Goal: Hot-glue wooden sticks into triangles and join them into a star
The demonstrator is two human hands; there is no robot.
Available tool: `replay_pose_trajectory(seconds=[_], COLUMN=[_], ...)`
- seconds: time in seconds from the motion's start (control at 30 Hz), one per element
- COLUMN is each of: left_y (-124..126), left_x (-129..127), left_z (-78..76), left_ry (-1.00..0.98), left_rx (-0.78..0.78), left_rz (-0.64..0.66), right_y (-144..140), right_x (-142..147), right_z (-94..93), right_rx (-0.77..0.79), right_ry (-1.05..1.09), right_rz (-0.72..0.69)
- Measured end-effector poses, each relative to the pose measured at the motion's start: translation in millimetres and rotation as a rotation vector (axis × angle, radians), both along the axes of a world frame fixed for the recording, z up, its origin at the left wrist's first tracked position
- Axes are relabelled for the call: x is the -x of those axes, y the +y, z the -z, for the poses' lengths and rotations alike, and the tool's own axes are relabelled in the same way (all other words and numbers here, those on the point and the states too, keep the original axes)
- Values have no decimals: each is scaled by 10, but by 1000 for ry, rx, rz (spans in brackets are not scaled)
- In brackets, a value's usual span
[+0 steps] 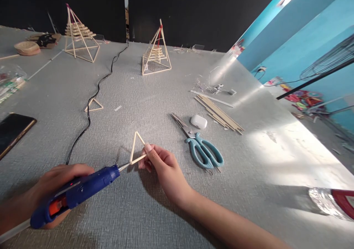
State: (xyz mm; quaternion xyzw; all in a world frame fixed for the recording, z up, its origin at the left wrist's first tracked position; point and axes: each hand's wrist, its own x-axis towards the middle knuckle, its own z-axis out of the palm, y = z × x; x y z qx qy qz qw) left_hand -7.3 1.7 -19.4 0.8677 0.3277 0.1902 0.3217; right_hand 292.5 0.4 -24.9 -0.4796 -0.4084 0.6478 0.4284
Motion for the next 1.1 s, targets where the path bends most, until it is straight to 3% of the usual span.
replay_pose_trajectory(seconds=[0.27, 0.63, 1.1], left_y=[-32, -15, -20], left_x=[52, 30, 54], left_z=[51, -19, 23], left_ry=[27, 32, 10], left_rx=[78, 9, 57], left_rz=[-22, 17, 39], right_y=[2, 11, -30], right_x=[7, 29, 38], right_z=[2, -5, 21], right_rx=[-19, -10, -70], right_ry=[-15, -13, -48], right_rz=[8, 19, 37])
